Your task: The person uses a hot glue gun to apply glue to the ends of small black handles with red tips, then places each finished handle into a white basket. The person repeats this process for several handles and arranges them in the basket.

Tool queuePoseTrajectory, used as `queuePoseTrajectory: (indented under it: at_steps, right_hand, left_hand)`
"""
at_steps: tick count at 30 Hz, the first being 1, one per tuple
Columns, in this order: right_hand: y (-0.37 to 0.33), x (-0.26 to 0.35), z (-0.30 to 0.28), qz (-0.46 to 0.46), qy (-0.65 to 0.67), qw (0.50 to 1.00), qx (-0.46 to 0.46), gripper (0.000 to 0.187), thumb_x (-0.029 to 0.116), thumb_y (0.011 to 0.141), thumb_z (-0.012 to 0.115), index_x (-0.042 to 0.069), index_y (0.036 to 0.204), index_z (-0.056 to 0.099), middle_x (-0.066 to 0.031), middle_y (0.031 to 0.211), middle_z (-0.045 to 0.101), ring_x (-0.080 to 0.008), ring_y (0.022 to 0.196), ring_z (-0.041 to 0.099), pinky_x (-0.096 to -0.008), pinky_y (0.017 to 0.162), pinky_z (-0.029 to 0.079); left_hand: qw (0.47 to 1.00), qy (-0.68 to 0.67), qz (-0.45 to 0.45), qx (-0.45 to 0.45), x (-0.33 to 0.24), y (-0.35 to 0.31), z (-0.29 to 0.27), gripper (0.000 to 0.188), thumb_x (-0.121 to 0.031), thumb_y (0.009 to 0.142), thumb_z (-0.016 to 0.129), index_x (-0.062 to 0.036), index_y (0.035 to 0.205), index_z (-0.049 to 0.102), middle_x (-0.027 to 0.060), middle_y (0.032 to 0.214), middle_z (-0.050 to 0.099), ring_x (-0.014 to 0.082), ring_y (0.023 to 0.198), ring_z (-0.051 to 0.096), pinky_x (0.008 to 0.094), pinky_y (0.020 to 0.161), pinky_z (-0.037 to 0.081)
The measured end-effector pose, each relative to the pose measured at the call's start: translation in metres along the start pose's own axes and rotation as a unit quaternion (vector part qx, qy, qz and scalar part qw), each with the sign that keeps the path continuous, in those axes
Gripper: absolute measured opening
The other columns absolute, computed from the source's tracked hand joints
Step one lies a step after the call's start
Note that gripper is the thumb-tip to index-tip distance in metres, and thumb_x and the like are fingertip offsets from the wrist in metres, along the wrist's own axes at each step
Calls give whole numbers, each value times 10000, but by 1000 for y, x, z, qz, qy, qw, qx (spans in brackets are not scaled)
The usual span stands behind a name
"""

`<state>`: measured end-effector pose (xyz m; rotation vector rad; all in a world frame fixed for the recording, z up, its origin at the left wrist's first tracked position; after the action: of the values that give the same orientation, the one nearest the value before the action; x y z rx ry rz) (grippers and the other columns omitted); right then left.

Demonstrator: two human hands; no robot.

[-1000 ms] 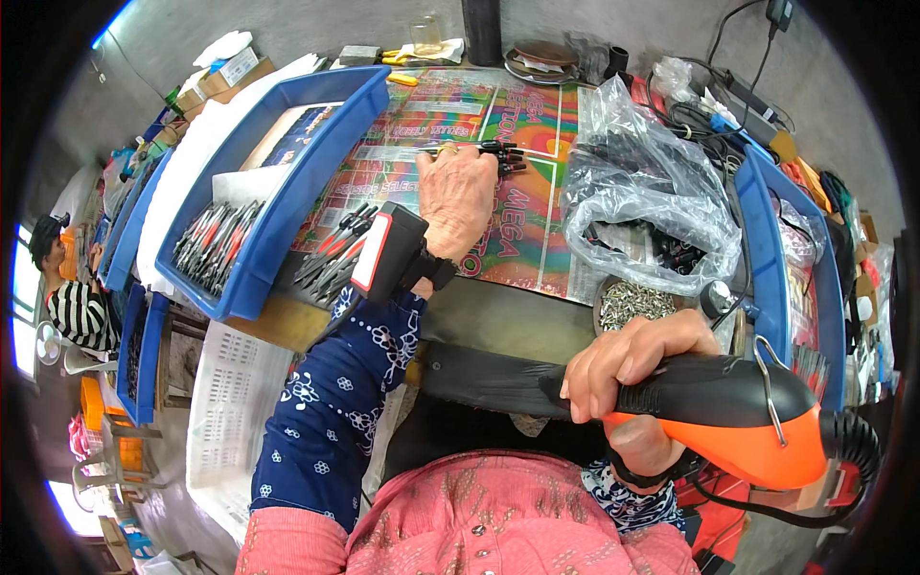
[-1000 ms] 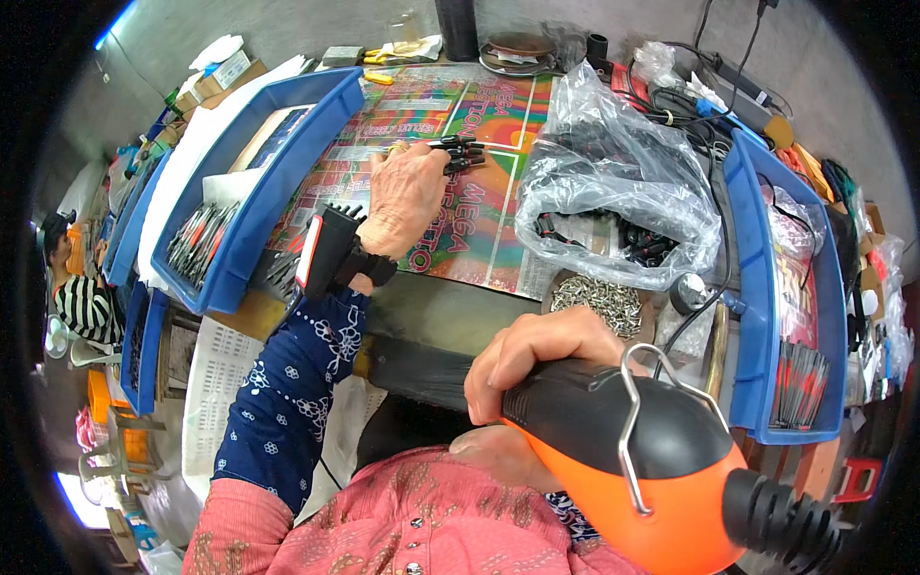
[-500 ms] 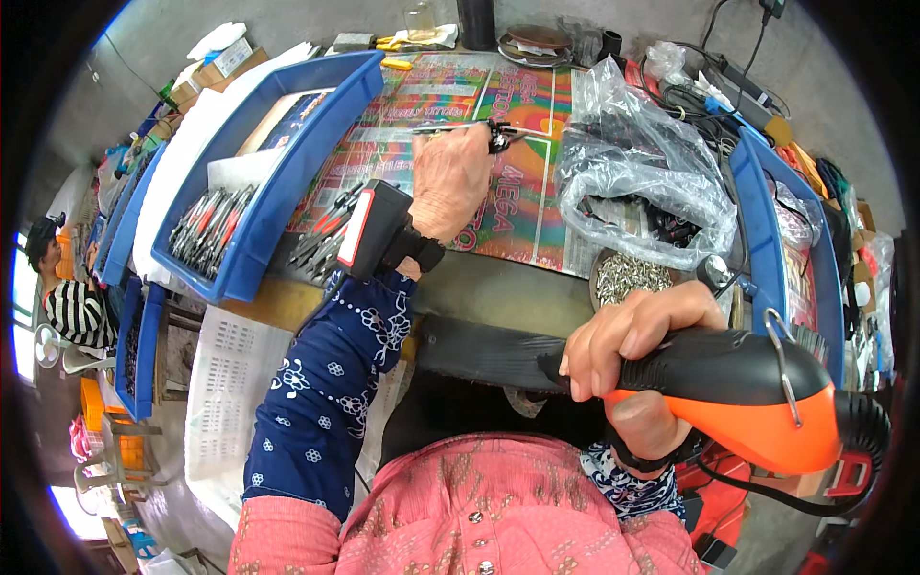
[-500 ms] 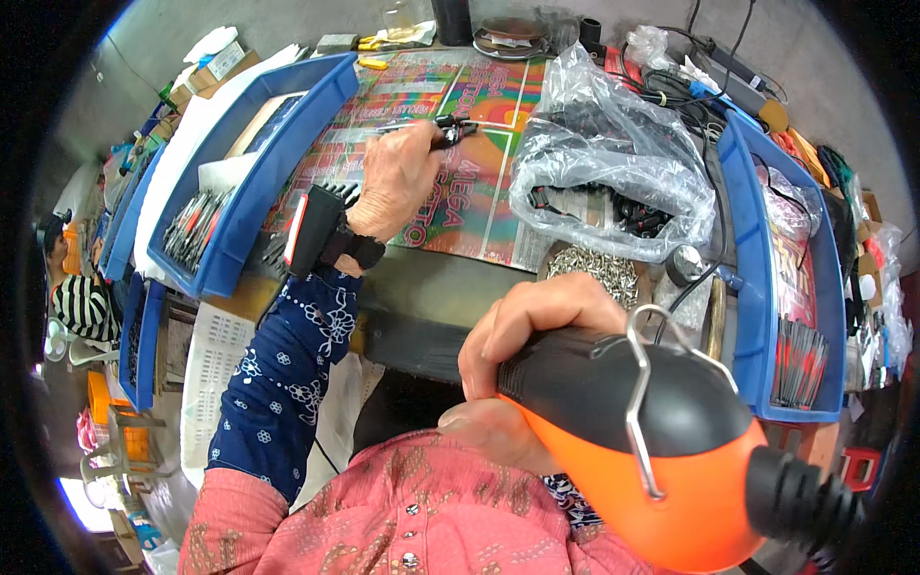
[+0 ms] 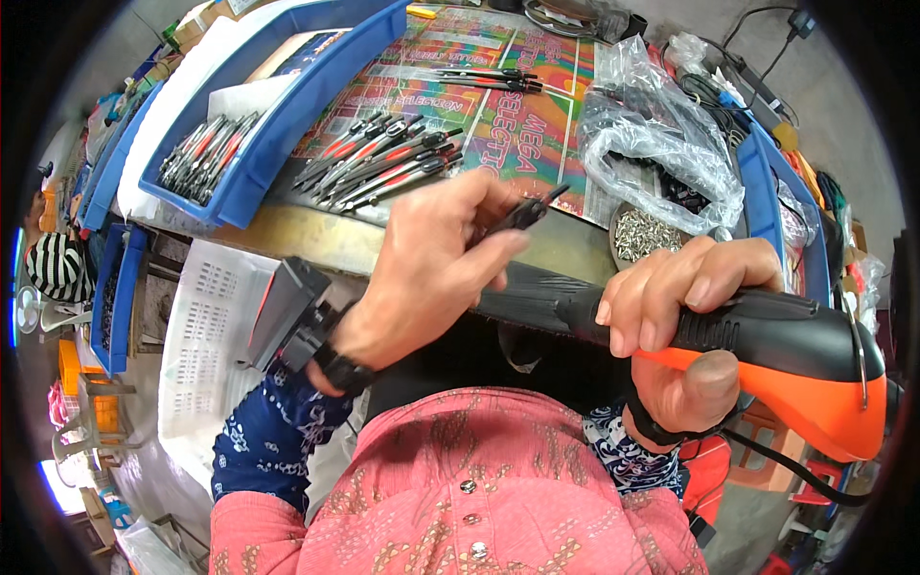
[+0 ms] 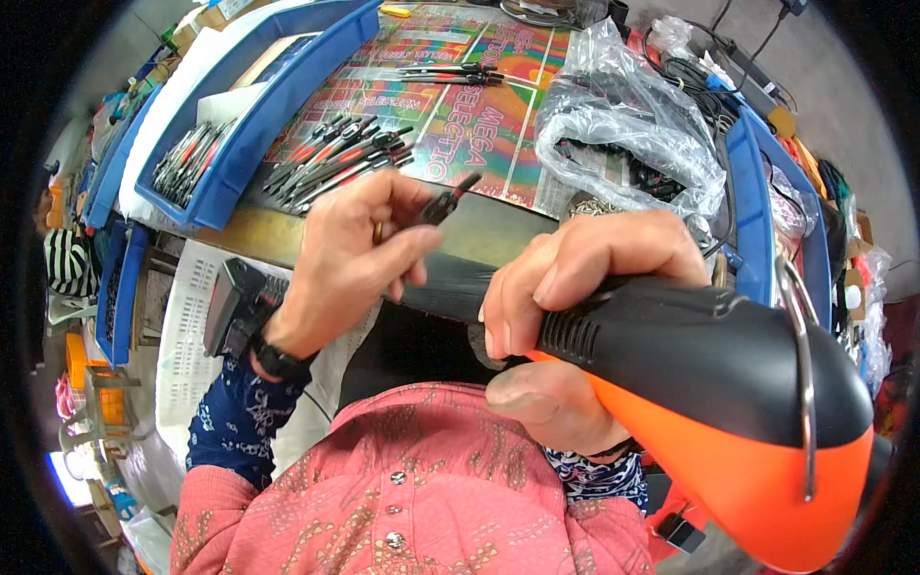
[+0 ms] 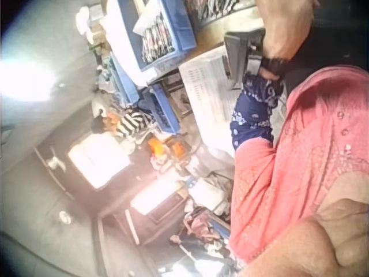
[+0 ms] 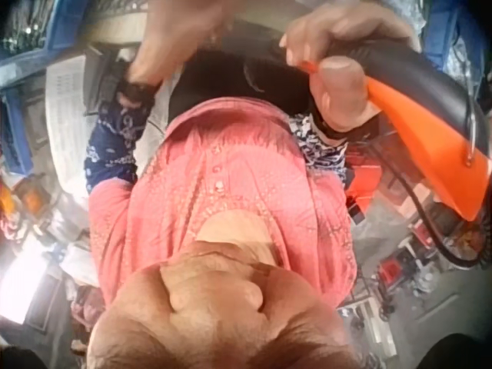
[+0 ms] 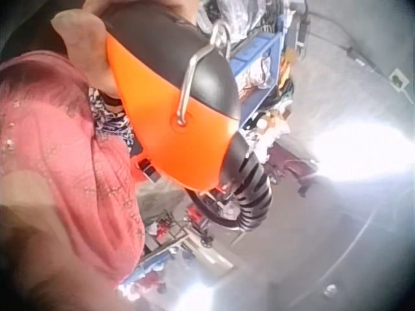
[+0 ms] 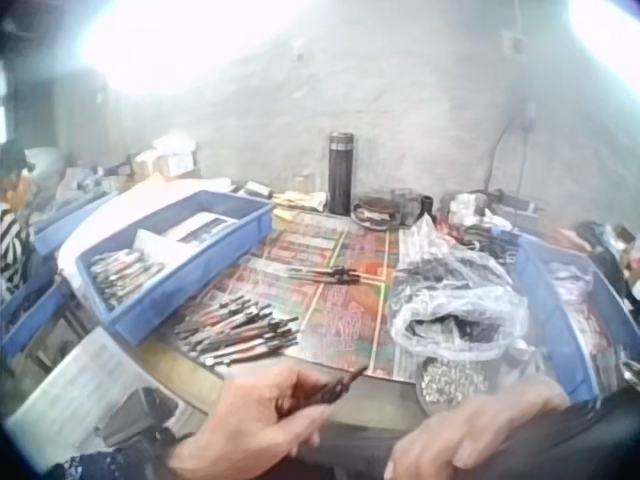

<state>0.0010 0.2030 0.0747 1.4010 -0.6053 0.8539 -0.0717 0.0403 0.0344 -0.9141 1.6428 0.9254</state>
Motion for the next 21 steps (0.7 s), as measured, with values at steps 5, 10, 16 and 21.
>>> queuePoseTrajectory:
  at_steps: [5, 10, 16, 21]
  right_hand:
    - [0, -2, 5, -28, 5, 999, 40, 454, 425, 824, 657, 74, 960, 403, -39, 700, 493, -151, 545, 515, -317, 590, 459]
    - [3, -8, 12, -53, 25, 994, 97, 463, 451, 830, 638, 76, 975, 409, -39, 716, 487, -156, 550, 514, -327, 612, 458]
    - [5, -13, 19, -50, 37, 989, 134, 466, 451, 830, 639, 75, 996, 420, -45, 725, 498, -167, 558, 524, -339, 623, 461]
    - [8, -17, 22, -43, 49, 987, 144, 472, 451, 825, 646, 70, 998, 428, -50, 727, 504, -173, 564, 531, -345, 626, 463]
  left_hand:
    - [984, -110, -138, 14, 20, -46, -3, 207, -59, 856, 590, 34, 1020, 505, 74, 764, 642, 72, 540, 572, 157, 419, 371]
    - [945, -262, -196, 2, 38, -75, 5, 191, -103, 901, 560, 21, 1035, 503, 88, 822, 650, 76, 580, 579, 152, 444, 387]
    - [903, -351, -246, -23, 52, -81, 19, 144, -95, 898, 561, 15, 985, 528, 87, 813, 634, 102, 593, 579, 201, 480, 451]
    - [889, -373, -263, -35, 57, -80, 23, 117, -108, 889, 584, -4, 921, 542, 81, 805, 631, 99, 599, 572, 201, 479, 442]
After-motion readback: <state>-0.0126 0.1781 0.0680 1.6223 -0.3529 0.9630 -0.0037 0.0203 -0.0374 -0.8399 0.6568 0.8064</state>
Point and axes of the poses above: each hand's wrist, its own y-axis towards the middle knuckle, its own z-axis out of the palm, x = y × z, the point moved 2 cm from there along y, towards the middle knuckle
